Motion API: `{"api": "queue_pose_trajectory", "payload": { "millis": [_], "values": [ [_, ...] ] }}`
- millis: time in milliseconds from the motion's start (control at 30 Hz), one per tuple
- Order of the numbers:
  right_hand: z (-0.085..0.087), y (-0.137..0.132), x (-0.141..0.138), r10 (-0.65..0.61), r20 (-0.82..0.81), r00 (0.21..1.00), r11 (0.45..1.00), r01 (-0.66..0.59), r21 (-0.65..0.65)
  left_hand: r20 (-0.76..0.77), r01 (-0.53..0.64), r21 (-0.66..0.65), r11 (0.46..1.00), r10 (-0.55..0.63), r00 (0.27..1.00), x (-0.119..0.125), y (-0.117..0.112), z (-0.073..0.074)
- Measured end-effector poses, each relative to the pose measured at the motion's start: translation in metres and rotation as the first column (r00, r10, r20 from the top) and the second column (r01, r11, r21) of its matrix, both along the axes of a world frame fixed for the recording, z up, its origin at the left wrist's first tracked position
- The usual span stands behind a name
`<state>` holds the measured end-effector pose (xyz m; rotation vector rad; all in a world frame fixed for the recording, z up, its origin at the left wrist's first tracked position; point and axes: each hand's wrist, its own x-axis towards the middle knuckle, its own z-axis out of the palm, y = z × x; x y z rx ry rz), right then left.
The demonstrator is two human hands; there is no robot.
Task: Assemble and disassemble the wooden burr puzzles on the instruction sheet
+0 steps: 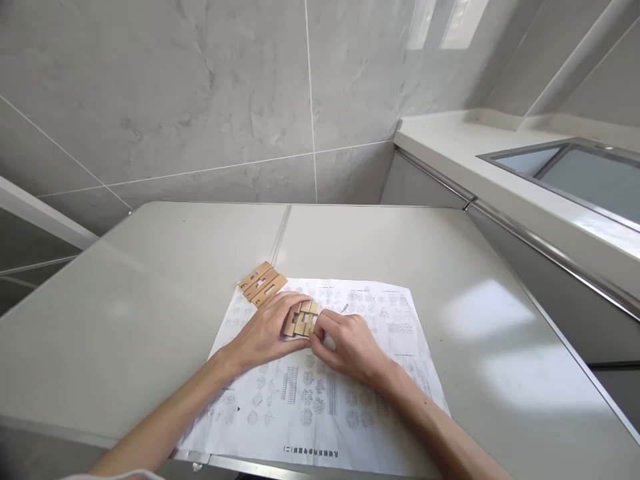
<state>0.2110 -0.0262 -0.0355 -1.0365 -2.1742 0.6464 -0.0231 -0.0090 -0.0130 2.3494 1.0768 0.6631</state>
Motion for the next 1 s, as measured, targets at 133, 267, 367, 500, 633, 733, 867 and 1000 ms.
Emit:
{"api": "queue_pose_trajectory", "payload": {
  "millis": [133,267,367,500,633,733,867,1000],
  "values": [
    [-0.001,0.000,0.001,0.017,-0.007,1.000,1.000,-0.017,0.002,-0.012,0.033,0.002,0.999,-0.033,0.999,0.000,0.000,0.002],
    [-0.002,-0.001,0.002,0.030,-0.014,0.999,1.000,-0.030,-0.001,-0.020,0.056,0.002,0.998,-0.056,0.998,0.000,0.000,0.003],
    [-0.002,-0.001,0.003,0.042,-0.018,0.999,0.999,-0.043,-0.009,-0.037,0.042,-0.012,0.999,-0.042,0.998,-0.001,0.000,0.002],
    [0.001,-0.001,0.004,0.081,-0.024,0.996,0.997,-0.081,-0.020,-0.040,0.038,-0.015,0.999,-0.039,0.998,-0.002,0.000,0.000],
    [0.005,-0.002,0.006,0.118,-0.029,0.993,0.992,-0.119,-0.035,-0.044,0.057,-0.012,0.998,-0.058,0.997,-0.002,-0.001,0.003],
    [0.007,-0.002,0.007,0.119,-0.037,0.992,0.992,-0.120,-0.046,-0.064,0.037,-0.007,0.999,-0.037,0.997,-0.006,-0.005,0.007],
    [0.007,-0.002,0.007,0.110,-0.043,0.993,0.992,-0.113,-0.060,-0.104,-0.080,0.048,0.996,0.085,0.991,-0.030,-0.018,0.011],
    [0.006,0.000,0.005,0.108,-0.037,0.993,0.992,-0.111,-0.067,-0.115,-0.321,0.129,0.938,0.335,0.935,-0.064,-0.032,0.009]
  ]
}}
